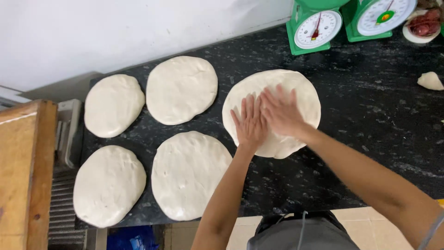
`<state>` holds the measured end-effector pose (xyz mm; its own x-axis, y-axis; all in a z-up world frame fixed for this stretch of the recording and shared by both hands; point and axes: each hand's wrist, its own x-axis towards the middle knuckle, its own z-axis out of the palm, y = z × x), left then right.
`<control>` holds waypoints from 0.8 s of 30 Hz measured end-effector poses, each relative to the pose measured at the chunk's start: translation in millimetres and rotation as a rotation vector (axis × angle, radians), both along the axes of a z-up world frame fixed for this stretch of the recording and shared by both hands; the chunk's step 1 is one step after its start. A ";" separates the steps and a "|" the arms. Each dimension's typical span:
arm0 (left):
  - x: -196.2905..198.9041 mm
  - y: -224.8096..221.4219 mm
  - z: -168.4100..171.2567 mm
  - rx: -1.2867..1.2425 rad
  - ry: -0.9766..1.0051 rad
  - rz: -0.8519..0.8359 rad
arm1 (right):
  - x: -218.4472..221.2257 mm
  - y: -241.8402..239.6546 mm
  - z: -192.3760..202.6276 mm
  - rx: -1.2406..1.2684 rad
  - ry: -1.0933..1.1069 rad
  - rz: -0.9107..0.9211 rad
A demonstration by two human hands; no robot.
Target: The recorder is flattening large dough portions, cutting them into smaller pieces using a bench scraper, and weighing them on a scale in a bakery production area.
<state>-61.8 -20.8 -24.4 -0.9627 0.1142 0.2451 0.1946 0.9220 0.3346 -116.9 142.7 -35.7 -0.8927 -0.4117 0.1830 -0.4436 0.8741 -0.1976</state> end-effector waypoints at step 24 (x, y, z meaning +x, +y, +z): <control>25.3 37.8 48.6 0.070 -0.131 -0.090 | 105.6 166.0 85.0 -0.580 -0.084 -0.377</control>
<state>-36.5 17.0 24.2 -0.9737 0.1882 0.1282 0.2254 0.8766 0.4252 -11.3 308.7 49.2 -0.9763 0.0727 0.2037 -0.0933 0.7083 -0.6998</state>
